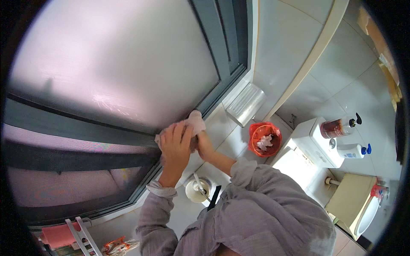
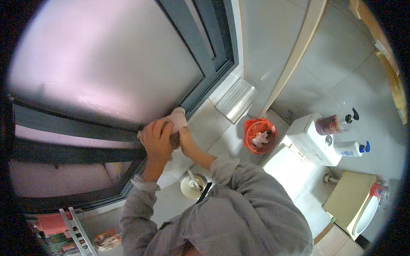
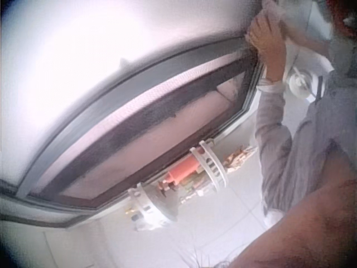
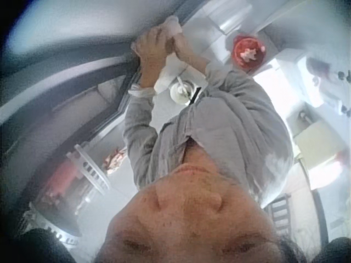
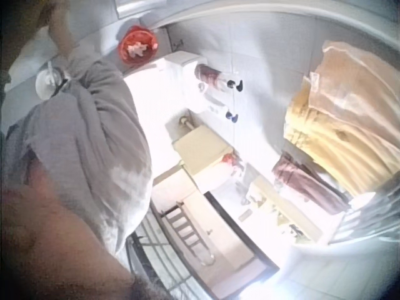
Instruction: The person rinses and wrings out a cloth in a sink, then uses it to wipe down bathroom tiles, a window frame, a wall, and the top and inner rim of a toilet before returning to the sink to rinse the cloth again.
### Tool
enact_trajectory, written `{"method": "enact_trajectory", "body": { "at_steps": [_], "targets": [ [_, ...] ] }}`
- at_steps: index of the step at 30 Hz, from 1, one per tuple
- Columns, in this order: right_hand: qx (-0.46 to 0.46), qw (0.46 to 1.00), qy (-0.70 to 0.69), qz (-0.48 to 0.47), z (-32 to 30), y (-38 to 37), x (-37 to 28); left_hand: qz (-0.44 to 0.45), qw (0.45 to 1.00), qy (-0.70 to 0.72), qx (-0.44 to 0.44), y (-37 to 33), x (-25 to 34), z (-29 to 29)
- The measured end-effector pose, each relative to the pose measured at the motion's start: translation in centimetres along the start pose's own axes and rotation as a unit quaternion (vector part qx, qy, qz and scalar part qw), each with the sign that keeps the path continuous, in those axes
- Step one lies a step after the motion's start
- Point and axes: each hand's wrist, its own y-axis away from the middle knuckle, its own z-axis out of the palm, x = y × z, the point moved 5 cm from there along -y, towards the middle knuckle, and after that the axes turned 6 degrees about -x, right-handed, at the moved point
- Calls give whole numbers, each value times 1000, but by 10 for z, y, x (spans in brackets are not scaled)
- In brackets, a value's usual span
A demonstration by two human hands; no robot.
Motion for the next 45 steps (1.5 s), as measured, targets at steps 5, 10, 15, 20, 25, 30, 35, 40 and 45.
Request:
{"method": "enact_trajectory", "body": {
  "at_steps": [5,10,15,20,25,30,35,40,45],
  "targets": [
    [-90,842,313,-430,109,41,-205,-77,959,64,263,-76,-27,-81],
    [-200,261,641,-694,227,64,-337,-40,842,-138,519,-152,-57,-188],
    [224,280,555,-750,205,36,-329,-152,904,-150,370,-170,-28,-152],
    [236,543,572,-567,42,-51,-225,-55,962,-161,212,-141,-16,-39],
    [62,581,609,-536,-17,-31,-149,101,992,-60,42,-86,3,60],
    [119,804,420,-404,-28,-12,-103,7,997,-28,72,-17,5,100],
    [132,873,306,-357,-68,-6,-121,12,990,99,96,-38,33,88],
    [229,821,334,-402,-13,46,-203,-34,928,353,117,-81,24,47],
    [236,639,412,-605,43,99,-335,45,867,407,283,-174,44,-31]
  ]
}}
